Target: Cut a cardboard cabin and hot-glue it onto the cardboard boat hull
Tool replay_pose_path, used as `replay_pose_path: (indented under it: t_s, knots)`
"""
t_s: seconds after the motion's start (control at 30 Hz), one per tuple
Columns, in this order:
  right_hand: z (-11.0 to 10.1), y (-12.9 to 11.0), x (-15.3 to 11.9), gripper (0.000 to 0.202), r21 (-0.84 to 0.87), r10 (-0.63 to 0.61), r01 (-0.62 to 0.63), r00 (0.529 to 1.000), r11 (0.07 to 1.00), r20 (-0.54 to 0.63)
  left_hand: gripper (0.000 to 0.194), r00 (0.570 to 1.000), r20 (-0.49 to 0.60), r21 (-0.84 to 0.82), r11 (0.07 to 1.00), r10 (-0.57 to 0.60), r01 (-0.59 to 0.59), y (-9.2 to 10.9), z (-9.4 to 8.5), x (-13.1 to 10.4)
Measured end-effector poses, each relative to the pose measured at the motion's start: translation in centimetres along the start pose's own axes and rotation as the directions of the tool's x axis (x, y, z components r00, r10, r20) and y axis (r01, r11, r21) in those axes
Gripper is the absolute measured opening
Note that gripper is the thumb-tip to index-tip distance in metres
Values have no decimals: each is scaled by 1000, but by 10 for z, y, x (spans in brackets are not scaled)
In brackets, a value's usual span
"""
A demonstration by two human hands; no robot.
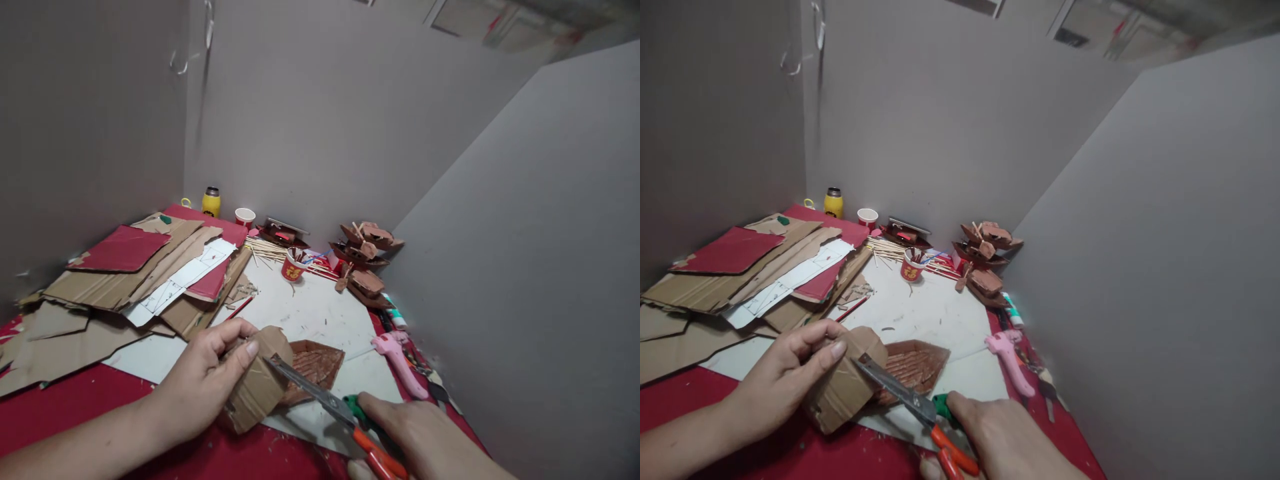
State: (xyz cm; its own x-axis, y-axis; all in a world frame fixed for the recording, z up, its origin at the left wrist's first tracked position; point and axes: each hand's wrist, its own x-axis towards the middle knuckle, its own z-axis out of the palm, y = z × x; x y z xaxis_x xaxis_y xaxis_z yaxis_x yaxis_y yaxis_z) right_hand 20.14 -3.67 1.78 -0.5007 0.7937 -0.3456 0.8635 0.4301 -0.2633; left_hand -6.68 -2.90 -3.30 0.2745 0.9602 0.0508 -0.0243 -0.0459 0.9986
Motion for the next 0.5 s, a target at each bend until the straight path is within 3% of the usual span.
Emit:
replay_pose_path:
  t_s: [0.17, 0.37, 0.5]
  knots:
    - [-2, -3, 0, 23, -32, 48, -47, 998, 998, 42, 26, 998, -4, 90, 994, 67, -67, 0, 1, -1]
    - [9, 2, -2, 30, -25, -33, 31, 993, 999, -109, 25, 1000, -18, -27, 1000, 13, -14, -2, 4, 1]
    - [13, 5, 0, 32, -1, -53, 54, 987, 999, -150, 25, 1000, -17, -70, 997, -15, 13, -3, 5, 1]
